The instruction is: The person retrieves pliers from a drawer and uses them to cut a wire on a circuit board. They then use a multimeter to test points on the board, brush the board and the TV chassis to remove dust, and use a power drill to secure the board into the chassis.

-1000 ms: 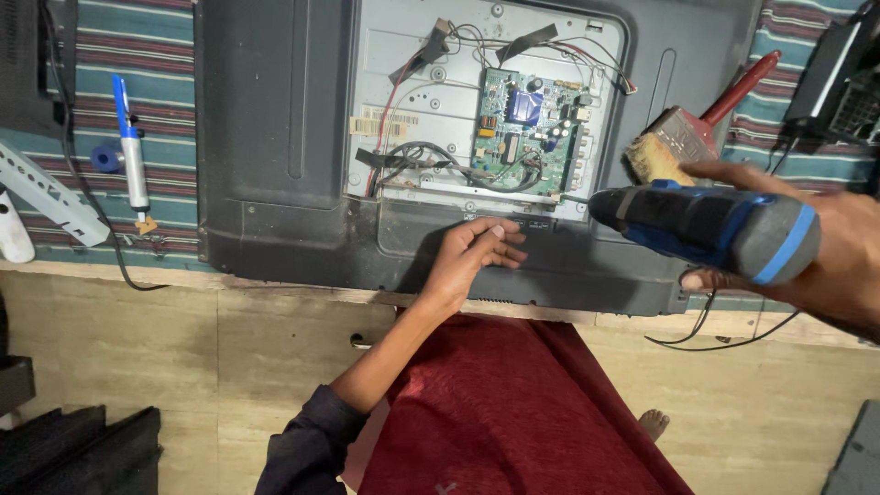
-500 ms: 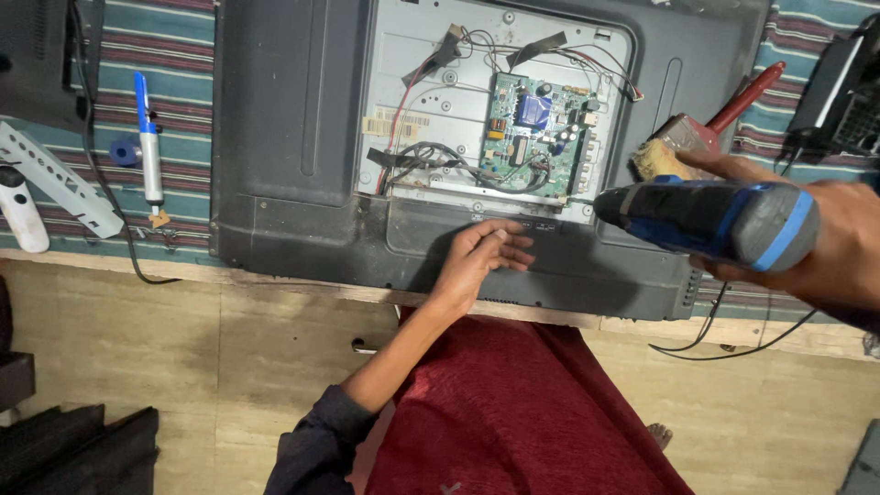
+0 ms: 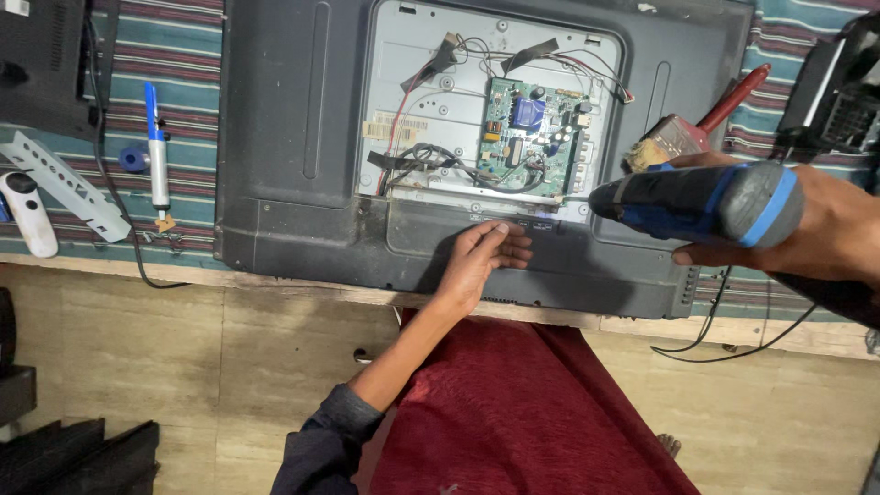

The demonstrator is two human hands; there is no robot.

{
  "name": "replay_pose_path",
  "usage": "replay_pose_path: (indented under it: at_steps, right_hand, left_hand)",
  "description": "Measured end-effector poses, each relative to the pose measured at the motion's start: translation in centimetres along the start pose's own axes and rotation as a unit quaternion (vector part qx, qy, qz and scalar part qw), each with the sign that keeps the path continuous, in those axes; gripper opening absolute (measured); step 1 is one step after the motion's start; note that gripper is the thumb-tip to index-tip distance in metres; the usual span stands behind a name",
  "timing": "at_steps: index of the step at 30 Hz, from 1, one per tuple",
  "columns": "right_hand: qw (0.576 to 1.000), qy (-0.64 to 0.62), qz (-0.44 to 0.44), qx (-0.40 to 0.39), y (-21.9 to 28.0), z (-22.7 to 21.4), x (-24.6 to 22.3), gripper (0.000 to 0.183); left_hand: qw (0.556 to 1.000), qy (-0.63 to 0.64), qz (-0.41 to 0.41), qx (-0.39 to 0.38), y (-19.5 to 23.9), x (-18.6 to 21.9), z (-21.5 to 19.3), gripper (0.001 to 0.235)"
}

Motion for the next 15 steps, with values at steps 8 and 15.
replay_pose_path:
  at_steps: [8,15]
  right_hand:
    - [0.998,0.019,0.061,0.0,2.3,2.7,2.3,0.077]
    - [0.969,-0.214,0.107,0.054,8.8,8.0,3.5,0.086]
  left_hand:
    - [1.0,-0.009,-0.006,0.001,-0.5,-1.6,-0.3,0.031]
    - [0.998,0.058,-0.017,-0.024,-1.6,-2.6,2.3,0.032]
Point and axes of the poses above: each hand's wrist, its own y-axis away from the middle knuckle, its own z-axis out of the palm, x = y × z, the point moved 4 cm from there along -y, towards the middle knuckle, and after that the axes turned 13 degrees about z, right-handed, at the moved point
